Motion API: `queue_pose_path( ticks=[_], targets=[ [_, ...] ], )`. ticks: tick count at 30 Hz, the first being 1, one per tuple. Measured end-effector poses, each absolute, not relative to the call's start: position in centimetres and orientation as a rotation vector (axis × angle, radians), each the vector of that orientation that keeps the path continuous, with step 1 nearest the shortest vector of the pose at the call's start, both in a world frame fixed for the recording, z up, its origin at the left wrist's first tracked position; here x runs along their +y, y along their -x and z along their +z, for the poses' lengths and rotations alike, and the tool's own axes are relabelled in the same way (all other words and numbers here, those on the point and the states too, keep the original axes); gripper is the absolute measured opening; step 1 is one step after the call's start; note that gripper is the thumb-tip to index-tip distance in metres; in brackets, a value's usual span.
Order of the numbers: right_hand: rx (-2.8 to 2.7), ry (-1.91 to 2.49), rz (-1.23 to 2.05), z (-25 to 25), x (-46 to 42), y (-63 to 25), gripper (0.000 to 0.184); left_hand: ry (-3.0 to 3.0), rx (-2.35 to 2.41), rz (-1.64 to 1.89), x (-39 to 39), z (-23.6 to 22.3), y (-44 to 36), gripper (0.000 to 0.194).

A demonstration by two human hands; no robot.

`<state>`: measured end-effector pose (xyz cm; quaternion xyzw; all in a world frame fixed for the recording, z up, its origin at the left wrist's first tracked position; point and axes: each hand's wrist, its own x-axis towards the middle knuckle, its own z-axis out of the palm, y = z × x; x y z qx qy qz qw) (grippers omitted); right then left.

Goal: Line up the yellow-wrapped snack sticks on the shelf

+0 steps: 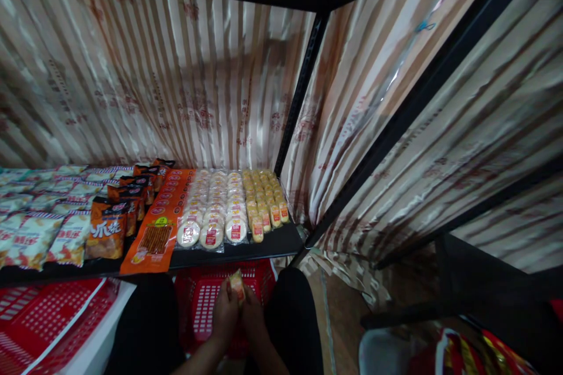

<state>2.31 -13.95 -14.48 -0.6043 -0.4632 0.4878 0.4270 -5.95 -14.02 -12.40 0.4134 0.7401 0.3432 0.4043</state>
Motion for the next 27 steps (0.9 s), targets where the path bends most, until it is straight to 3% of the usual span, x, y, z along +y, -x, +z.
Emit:
queue_pose_path(
  ticks=[10, 20, 27],
  targets=[
    [-1.171, 1.551, 1.178, -13.4, -14.2, -2.5, 0.037, -1.088, 1.840, 0.905, -14.5, -11.0, 5.9, 0.043],
    [-1.304, 1.695, 0.776, -12.3, -14.6, -3.5, 0.035, -1.241, 1.717, 1.028, -14.5, -9.1, 5.3, 0.045],
    [-1.310, 1.689, 0.726, -11.3, -14.3, -4.0, 0.038, -1.292, 1.653, 1.125, -13.8, -8.9, 4.6, 0.043]
  ],
)
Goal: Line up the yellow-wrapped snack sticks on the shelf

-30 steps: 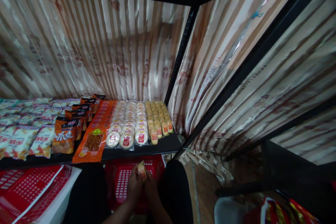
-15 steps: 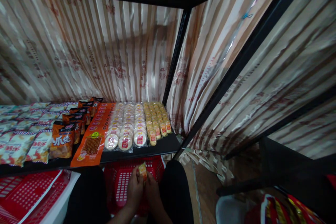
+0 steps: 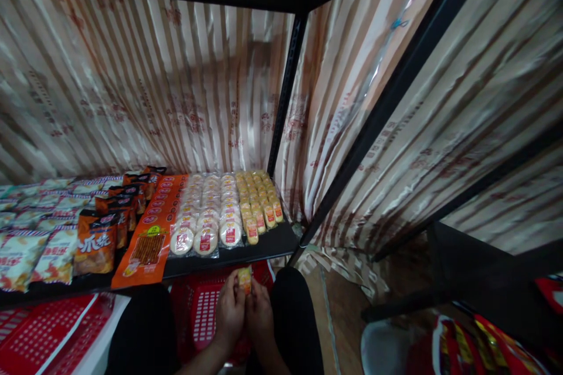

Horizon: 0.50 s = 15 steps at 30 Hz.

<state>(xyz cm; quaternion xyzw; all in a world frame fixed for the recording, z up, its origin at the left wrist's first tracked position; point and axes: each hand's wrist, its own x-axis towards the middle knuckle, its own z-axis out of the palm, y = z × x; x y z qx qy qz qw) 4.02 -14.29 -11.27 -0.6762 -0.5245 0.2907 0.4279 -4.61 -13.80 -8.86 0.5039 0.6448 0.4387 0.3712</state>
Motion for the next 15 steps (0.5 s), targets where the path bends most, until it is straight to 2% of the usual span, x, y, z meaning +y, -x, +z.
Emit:
queue_pose_path(
  ticks=[15],
  targets=[
    [-1.222, 1.563, 0.629, -9.9, -13.8, -5.7, 0.042, -1.376, 1.539, 1.169, -12.1, -6.2, 2.3, 0.035]
  ],
)
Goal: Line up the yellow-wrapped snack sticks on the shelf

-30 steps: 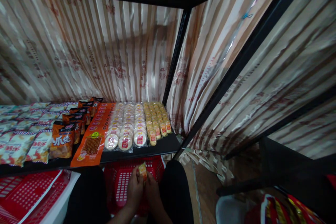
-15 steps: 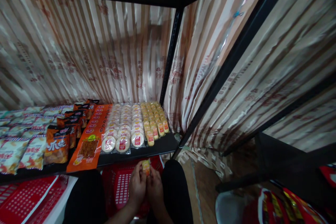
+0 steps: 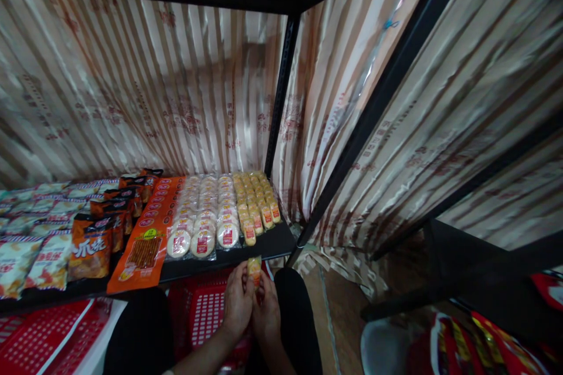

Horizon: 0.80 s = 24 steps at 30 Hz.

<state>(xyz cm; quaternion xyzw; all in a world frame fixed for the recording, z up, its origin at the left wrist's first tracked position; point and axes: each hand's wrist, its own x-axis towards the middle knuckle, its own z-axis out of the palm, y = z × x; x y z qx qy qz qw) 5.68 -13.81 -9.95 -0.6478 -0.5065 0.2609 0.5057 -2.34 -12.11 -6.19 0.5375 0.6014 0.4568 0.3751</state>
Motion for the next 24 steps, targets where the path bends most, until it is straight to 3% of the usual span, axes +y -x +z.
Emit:
queue_pose_path(
  ticks=[24],
  targets=[
    [-1.268, 1.611, 0.493, -5.6, -8.6, -7.9, 0.046, -1.470, 1.513, 1.220, -9.3, -2.3, 0.4, 0.032]
  ],
)
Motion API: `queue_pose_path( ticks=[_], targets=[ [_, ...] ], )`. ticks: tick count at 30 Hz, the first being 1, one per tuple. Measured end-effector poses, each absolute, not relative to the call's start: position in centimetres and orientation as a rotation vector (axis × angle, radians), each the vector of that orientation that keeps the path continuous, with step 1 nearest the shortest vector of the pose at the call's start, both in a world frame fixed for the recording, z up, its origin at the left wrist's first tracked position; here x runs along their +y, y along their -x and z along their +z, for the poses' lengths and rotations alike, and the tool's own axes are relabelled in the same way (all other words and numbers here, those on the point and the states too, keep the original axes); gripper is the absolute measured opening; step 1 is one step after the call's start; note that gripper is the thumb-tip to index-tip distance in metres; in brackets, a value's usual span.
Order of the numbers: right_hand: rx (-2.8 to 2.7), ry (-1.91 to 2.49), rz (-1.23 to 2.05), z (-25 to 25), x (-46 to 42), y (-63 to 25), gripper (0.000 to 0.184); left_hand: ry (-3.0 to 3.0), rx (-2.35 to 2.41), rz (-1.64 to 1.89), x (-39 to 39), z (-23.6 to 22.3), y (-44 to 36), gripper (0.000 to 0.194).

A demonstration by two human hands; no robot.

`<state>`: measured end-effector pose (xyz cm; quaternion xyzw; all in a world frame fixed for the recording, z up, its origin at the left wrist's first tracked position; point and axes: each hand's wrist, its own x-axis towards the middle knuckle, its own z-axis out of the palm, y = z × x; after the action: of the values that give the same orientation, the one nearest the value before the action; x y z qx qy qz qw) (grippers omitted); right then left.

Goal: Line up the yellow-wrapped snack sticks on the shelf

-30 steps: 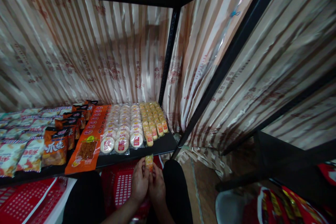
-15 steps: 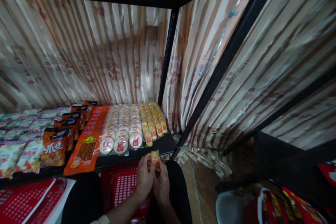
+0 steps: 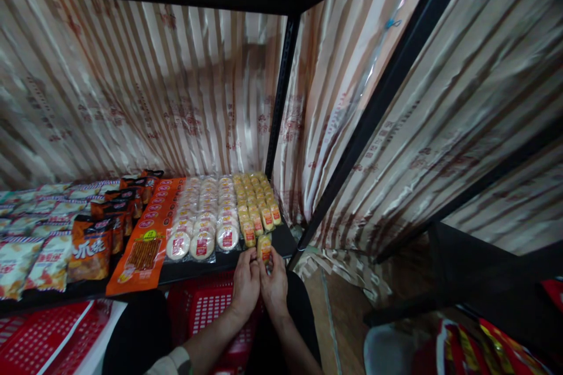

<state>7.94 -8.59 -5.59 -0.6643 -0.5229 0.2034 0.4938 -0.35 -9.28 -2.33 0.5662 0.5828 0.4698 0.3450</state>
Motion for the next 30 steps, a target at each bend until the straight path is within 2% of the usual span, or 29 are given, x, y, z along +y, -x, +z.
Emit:
queue_pose_path(
  ticks=[11, 30],
  targets=[
    [-1.320, 1.640, 0.361, -5.6, -4.7, -8.4, 0.047, -1.559, 1.673, 1.050, -7.8, -4.2, 0.6, 0.050],
    [-1.350, 1.599, 0.312, -7.5, -1.7, -8.1, 0.043, -1.603, 1.663, 1.021, -7.2, -4.8, 1.0, 0.052]
  ],
)
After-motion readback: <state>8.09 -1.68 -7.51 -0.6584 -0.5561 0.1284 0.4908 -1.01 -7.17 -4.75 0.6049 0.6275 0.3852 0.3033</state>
